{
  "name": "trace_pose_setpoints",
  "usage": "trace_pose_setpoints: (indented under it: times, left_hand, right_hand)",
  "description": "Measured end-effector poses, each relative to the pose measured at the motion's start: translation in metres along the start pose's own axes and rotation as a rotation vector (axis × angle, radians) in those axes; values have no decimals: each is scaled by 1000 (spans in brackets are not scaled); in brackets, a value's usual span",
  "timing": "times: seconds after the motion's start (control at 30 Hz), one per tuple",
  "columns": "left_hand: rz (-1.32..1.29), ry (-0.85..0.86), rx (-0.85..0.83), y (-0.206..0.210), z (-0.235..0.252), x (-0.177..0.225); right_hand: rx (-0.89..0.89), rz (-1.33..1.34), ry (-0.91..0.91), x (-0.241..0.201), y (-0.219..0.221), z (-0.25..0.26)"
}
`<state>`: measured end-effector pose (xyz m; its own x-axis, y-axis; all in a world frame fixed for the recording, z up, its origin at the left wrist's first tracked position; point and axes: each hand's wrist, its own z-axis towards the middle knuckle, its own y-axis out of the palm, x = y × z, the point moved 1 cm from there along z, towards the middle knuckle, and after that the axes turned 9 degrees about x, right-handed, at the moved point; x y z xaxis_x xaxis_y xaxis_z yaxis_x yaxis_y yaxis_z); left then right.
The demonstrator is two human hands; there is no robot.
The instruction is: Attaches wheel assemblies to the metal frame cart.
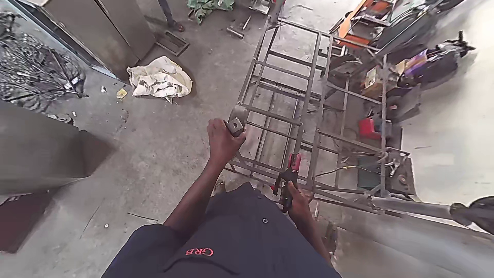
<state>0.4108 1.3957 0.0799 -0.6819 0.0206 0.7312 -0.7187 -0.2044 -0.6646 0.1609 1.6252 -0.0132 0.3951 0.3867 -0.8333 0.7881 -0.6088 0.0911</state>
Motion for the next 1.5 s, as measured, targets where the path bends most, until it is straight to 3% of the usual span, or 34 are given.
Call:
trace_pose_setpoints:
  times: [0.23,0.5,0.9,1.07,1.23,1.5]
  left_hand:
    - [259,-237,-24,-6,-10,28]
    - [316,-174,131,1,-16,33]
    - [95,-181,202,13,-22,22]
    - [40,-355,191,14,-21,20]
    - [49,-204,179,15,-22,13]
    - [49,-203,204,-3,-3,-9]
  right_hand:
    - [-14,36,36,-8,-20,22]
    - [-25,56,61,-24,-39,46]
    - [-27,101,55,-21,-62,65]
    - [-28,99,56,-22,-60,70]
    - [-26,83,77,-21,-56,73]
    - [-43,103,35,-26,-59,69]
